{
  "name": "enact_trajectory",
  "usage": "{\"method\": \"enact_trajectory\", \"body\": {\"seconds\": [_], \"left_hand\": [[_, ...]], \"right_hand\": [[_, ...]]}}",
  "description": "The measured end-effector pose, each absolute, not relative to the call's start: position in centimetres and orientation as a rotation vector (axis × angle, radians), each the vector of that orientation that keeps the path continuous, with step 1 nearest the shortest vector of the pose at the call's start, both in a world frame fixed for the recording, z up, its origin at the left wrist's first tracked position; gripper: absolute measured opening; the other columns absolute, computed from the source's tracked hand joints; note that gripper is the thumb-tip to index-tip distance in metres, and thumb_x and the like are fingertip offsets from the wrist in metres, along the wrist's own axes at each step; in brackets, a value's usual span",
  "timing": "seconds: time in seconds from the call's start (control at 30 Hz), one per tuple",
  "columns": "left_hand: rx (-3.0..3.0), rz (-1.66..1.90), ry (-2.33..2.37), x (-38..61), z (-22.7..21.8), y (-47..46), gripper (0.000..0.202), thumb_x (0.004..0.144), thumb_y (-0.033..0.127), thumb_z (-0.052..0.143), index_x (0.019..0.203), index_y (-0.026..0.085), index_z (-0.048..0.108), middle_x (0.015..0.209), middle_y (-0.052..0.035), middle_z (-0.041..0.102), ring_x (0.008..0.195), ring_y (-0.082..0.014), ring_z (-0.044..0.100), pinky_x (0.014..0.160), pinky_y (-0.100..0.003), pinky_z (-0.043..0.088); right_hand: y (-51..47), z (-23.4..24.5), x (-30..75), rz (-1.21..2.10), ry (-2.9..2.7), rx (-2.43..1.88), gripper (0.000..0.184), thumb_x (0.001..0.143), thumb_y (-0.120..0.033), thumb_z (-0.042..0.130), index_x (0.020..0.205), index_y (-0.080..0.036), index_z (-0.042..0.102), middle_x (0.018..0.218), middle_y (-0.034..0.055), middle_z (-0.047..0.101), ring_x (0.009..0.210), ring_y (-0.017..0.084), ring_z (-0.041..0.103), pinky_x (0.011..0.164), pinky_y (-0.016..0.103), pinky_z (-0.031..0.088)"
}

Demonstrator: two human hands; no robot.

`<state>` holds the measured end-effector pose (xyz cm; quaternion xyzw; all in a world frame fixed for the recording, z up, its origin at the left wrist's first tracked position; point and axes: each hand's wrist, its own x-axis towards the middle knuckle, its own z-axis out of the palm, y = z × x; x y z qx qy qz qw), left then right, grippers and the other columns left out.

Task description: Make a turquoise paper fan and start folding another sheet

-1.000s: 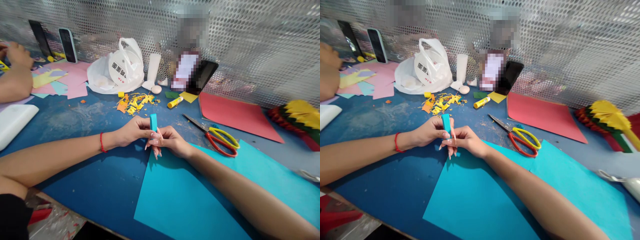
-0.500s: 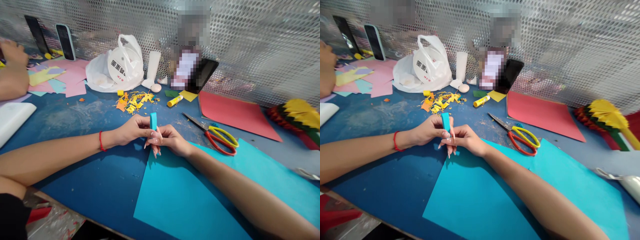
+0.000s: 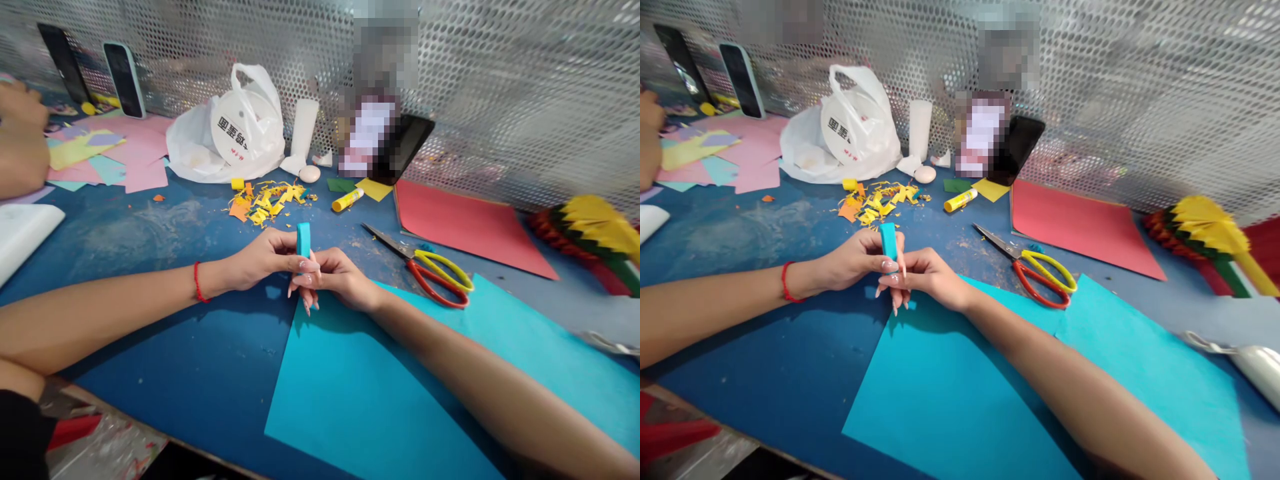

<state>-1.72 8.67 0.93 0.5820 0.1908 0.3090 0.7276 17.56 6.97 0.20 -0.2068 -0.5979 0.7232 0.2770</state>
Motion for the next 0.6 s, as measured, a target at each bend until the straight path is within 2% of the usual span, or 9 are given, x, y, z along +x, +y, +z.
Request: {"method": "enact_trajectory", "body": {"seconds": [0.2,0.6], "left_hand": [[1.273,0.667,0.420,-1.80,1.01,8.61,0.042,0.077,0.048,0.094,0.081,0.011,0.073,0.070,-0.0044,0.072,0.061,-0.0205,0.076,0.046,-0.019,0.058],[1.280,0.686,0.473,-1.76,1.04,8.51,0.048,0.072,0.054,0.095,0.081,0.012,0.074,0.070,-0.0044,0.072,0.057,-0.0189,0.074,0.044,-0.020,0.056]], "right_hand": [[6.99,0.14,17.50,1.939,-1.615,-0.530,0.030,0.091,-0.042,0.079,0.087,-0.012,0.079,0.064,0.0018,0.073,0.053,0.010,0.065,0.053,0.020,0.048],[6.91,0.36,17.54,1.937,-1.630,-0.583,0.030,0.091,-0.043,0.079,0.087,-0.013,0.079,0.064,0.0024,0.073,0.054,0.010,0.064,0.051,0.021,0.047]]}}
